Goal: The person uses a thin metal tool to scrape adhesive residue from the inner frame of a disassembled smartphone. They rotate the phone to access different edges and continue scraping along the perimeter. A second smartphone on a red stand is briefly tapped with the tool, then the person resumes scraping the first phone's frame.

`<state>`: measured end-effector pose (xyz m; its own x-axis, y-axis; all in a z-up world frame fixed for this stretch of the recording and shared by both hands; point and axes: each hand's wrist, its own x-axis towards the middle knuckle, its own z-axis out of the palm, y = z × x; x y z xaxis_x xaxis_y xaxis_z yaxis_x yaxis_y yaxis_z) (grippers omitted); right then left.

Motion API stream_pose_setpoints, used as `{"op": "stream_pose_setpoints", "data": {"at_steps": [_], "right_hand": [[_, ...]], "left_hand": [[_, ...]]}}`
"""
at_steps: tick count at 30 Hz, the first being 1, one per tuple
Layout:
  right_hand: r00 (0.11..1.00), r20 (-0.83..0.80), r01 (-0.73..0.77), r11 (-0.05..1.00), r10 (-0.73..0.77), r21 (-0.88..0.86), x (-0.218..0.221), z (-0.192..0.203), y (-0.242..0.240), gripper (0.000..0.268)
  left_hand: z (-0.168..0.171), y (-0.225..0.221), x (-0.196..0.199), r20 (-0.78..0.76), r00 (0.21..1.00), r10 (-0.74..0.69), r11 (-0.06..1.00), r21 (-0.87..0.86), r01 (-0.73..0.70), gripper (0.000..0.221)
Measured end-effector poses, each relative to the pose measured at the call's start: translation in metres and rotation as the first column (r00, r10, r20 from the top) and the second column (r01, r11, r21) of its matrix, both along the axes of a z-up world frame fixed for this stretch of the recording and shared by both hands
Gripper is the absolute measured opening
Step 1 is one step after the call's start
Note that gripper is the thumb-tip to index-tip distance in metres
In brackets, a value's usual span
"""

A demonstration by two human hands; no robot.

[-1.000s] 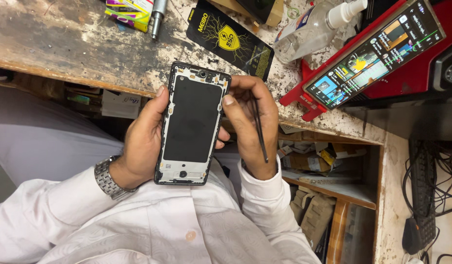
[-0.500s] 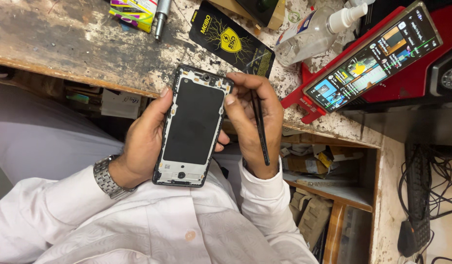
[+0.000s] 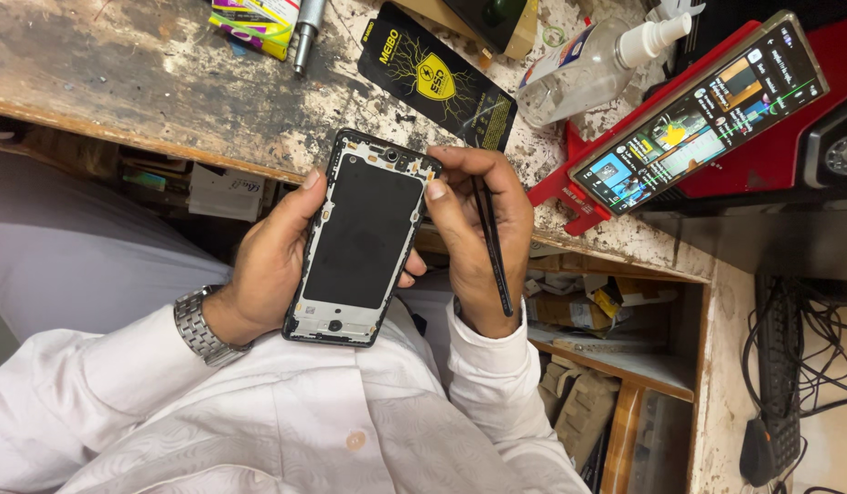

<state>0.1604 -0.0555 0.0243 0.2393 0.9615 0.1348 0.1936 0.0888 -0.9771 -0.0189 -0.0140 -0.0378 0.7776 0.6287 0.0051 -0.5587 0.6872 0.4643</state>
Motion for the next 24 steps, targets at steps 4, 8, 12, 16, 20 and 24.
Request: {"op": "stream_pose_setpoints", "data": {"at_steps": [4, 8, 12, 16, 20, 24], "right_hand": [[1.0, -0.008, 0.0, 1.0, 0.0, 0.006, 0.001, -0.002, -0.001, 0.022], [1.0, -0.018, -0.019, 1.0, 0.02, 0.022, 0.002, -0.004, 0.0, 0.022], [0.999, 0.017, -0.034, 0.999, 0.034, 0.013, 0.004, -0.005, 0.001, 0.022], [0.999, -0.044, 0.002, 1.0, -0.001, 0.013, 0.005, -0.009, 0.001, 0.026], [0.992, -0.089, 0.101, 0.975, -0.085, 0.2, 0.005, -0.02, 0.002, 0.04], [0.994, -0.063, 0.103, 0.906, -0.085, 0.41, 0.011, -0.026, 0.002, 0.028]], "left_hand": [[-0.003, 0.0, -0.001, 0.002, 1.0, -0.015, 1.0, 0.007, 0.015, 0.072], [-0.004, 0.0, -0.001, 0.014, 1.0, -0.021, 1.0, -0.015, 0.021, 0.072], [-0.002, 0.001, -0.001, 0.06, 0.997, -0.04, 0.997, -0.069, 0.044, 0.072], [0.004, 0.004, -0.003, 0.085, 0.995, -0.044, 0.993, -0.106, 0.053, 0.071], [0.009, 0.006, -0.004, 0.016, 0.999, -0.048, 0.992, -0.118, 0.05, 0.072], [0.011, 0.005, -0.005, -0.004, 1.0, -0.031, 0.993, -0.117, 0.03, 0.071]]}}
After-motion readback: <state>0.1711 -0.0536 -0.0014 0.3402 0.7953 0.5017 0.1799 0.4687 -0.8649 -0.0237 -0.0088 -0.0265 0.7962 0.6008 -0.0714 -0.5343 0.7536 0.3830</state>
